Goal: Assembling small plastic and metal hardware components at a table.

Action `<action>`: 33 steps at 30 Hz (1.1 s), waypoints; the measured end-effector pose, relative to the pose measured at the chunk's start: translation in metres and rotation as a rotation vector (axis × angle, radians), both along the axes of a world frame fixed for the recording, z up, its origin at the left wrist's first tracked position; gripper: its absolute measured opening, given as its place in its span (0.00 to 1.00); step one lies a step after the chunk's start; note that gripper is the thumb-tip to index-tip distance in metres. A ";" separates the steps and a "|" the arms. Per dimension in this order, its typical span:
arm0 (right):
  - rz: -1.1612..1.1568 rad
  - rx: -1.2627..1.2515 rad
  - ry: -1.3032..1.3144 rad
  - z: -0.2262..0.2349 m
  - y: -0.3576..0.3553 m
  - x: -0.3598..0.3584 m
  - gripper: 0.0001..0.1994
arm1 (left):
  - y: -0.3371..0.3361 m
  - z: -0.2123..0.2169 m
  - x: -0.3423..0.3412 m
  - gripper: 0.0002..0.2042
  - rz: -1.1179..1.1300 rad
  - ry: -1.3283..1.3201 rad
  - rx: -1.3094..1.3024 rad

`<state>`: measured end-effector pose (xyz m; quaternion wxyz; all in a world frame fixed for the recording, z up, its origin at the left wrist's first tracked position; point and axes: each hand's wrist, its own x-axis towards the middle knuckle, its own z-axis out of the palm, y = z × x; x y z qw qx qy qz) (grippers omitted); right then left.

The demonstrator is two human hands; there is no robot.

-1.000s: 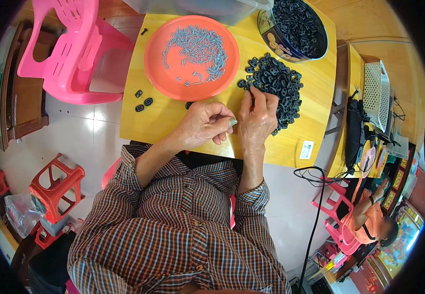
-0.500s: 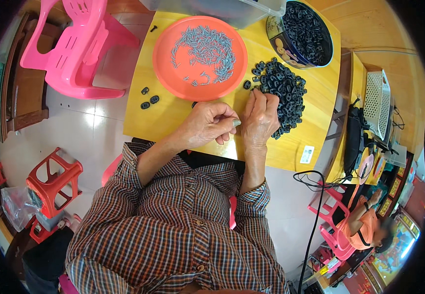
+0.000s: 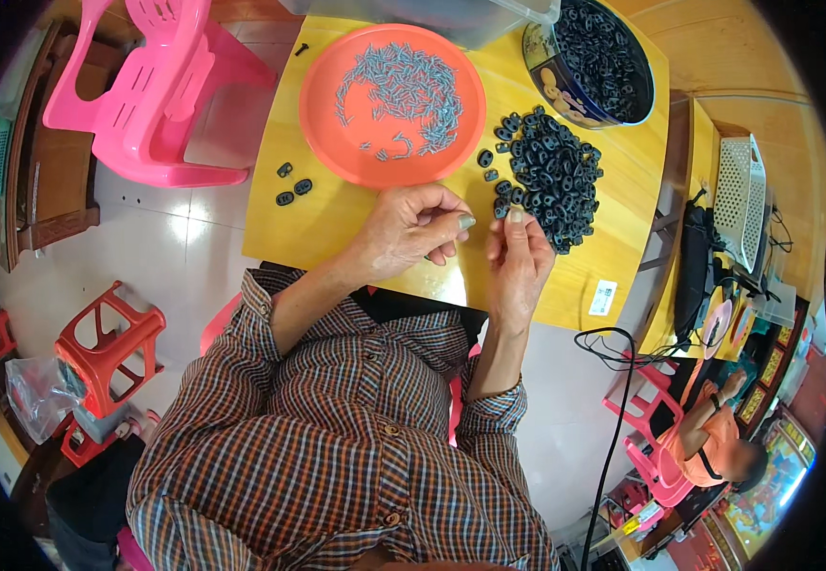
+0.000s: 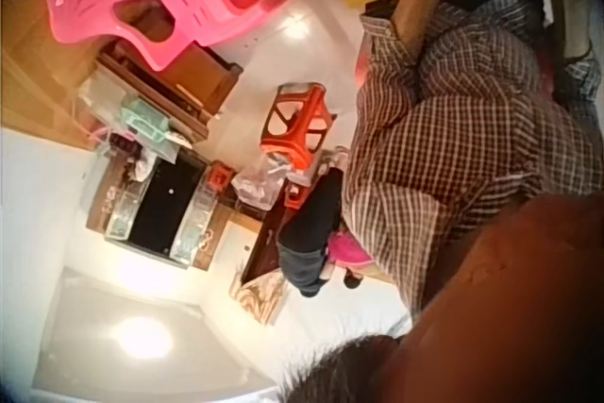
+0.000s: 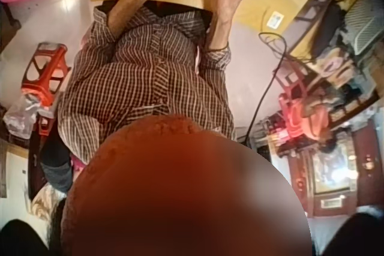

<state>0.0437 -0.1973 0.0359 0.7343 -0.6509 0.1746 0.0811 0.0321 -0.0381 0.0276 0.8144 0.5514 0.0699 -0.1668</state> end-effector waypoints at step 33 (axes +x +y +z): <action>0.061 0.246 -0.076 -0.001 0.012 -0.019 0.06 | -0.008 -0.005 0.002 0.06 0.072 -0.152 -0.008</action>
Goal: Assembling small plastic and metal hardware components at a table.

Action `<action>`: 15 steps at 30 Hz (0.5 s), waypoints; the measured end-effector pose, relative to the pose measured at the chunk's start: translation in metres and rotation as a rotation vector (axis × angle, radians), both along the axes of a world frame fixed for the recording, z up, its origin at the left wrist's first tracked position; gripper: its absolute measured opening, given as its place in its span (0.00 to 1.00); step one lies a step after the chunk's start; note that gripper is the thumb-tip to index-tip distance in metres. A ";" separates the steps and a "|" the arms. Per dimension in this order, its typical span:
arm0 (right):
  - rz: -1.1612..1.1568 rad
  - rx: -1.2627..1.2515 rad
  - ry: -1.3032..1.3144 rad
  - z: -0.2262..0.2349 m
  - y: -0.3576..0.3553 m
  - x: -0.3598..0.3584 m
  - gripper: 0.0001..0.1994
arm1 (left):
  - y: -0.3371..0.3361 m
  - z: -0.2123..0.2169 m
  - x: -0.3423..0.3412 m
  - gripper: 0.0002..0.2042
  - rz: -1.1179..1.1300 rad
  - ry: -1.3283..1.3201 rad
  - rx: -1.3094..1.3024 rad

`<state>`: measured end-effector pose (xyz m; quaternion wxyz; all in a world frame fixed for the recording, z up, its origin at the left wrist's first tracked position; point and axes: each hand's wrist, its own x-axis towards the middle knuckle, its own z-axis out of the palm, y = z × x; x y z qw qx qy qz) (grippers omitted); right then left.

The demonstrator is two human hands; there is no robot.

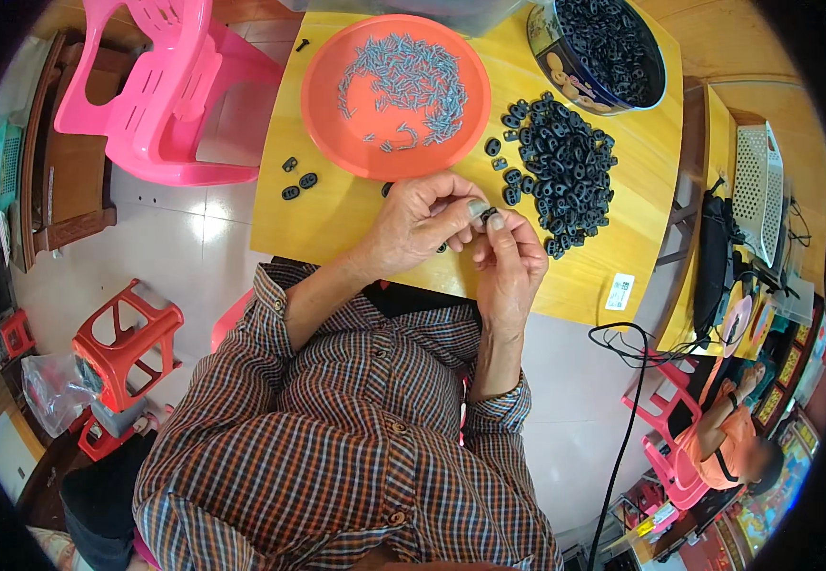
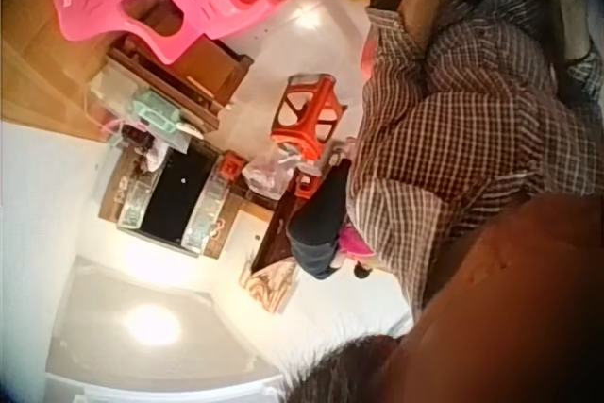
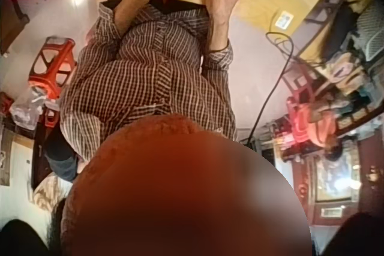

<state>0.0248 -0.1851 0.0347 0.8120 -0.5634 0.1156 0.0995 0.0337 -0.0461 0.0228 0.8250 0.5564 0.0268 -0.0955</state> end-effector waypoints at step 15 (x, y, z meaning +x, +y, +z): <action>0.035 0.051 0.001 0.001 -0.005 -0.001 0.08 | 0.008 0.001 0.002 0.08 -0.113 0.028 0.008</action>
